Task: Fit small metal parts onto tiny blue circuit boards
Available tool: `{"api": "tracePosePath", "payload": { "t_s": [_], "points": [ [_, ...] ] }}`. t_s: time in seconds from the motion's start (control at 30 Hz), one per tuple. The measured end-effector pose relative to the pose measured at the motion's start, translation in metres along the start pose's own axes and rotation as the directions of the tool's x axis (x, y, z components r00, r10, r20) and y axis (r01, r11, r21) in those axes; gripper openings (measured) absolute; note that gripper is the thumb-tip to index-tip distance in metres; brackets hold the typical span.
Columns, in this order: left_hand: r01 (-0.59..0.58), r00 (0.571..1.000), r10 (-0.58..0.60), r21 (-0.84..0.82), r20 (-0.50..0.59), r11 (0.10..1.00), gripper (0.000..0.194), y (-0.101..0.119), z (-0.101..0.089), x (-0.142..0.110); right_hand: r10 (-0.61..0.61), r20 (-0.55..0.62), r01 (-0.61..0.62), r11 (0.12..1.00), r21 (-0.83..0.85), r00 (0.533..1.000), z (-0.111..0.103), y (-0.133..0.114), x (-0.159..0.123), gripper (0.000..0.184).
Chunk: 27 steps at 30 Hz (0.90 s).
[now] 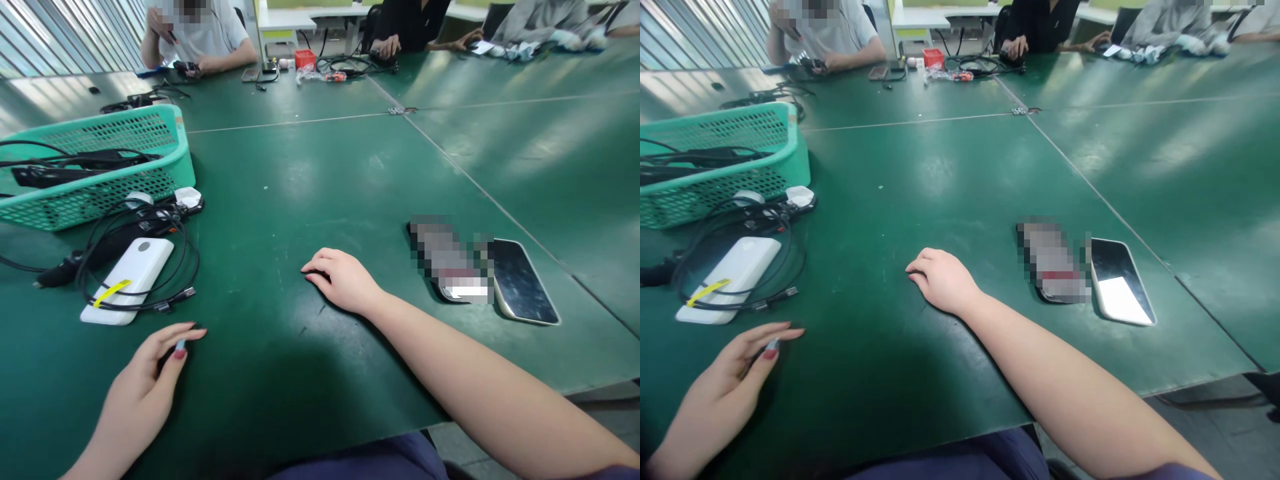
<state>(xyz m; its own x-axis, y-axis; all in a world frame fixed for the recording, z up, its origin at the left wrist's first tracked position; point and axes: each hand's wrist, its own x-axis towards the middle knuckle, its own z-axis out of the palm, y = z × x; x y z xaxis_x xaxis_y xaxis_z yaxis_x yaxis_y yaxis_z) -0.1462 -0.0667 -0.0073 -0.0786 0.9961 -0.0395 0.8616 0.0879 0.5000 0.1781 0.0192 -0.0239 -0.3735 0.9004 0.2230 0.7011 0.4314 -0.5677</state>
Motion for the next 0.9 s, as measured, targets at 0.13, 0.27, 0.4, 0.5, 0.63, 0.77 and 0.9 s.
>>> {"api": "tracePosePath", "payload": {
  "t_s": [0.13,0.27,0.4,0.5,0.63,0.77,0.9],
  "points": [
    [-0.017,0.994,0.041,-0.233,0.099,0.972,0.030,0.058,0.027,0.022,0.002,0.008,-0.002,1.000,0.004,1.000,0.000,0.000,0.001,0.019],
    [0.014,0.972,0.145,-0.664,0.184,0.748,0.025,0.123,0.060,0.057,0.003,0.008,-0.003,1.000,0.004,1.000,-0.001,0.001,0.001,0.018],
    [0.002,0.985,0.156,-0.904,0.076,0.428,0.019,0.162,0.069,0.077,0.024,-0.025,-0.022,0.998,0.065,0.999,-0.002,0.002,-0.001,0.020],
    [0.002,0.993,0.109,-0.932,0.044,0.362,0.016,0.160,0.065,0.074,0.097,-0.095,-0.089,0.992,0.088,0.991,-0.004,0.005,-0.001,0.023],
    [0.177,0.983,-0.011,-0.917,0.185,0.357,0.013,0.143,0.065,0.063,0.166,-0.125,-0.157,0.985,0.078,0.978,-0.006,0.005,0.000,0.021],
    [0.209,0.976,-0.008,-0.928,0.218,0.307,0.011,0.138,0.069,0.062,0.096,-0.066,-0.096,0.995,0.012,0.993,-0.003,0.001,0.004,0.020],
    [0.243,0.966,0.029,-0.939,0.258,0.241,0.009,0.138,0.074,0.066,0.032,-0.045,-0.036,0.995,-0.094,0.998,0.002,-0.003,0.006,0.015]
  ]
}}
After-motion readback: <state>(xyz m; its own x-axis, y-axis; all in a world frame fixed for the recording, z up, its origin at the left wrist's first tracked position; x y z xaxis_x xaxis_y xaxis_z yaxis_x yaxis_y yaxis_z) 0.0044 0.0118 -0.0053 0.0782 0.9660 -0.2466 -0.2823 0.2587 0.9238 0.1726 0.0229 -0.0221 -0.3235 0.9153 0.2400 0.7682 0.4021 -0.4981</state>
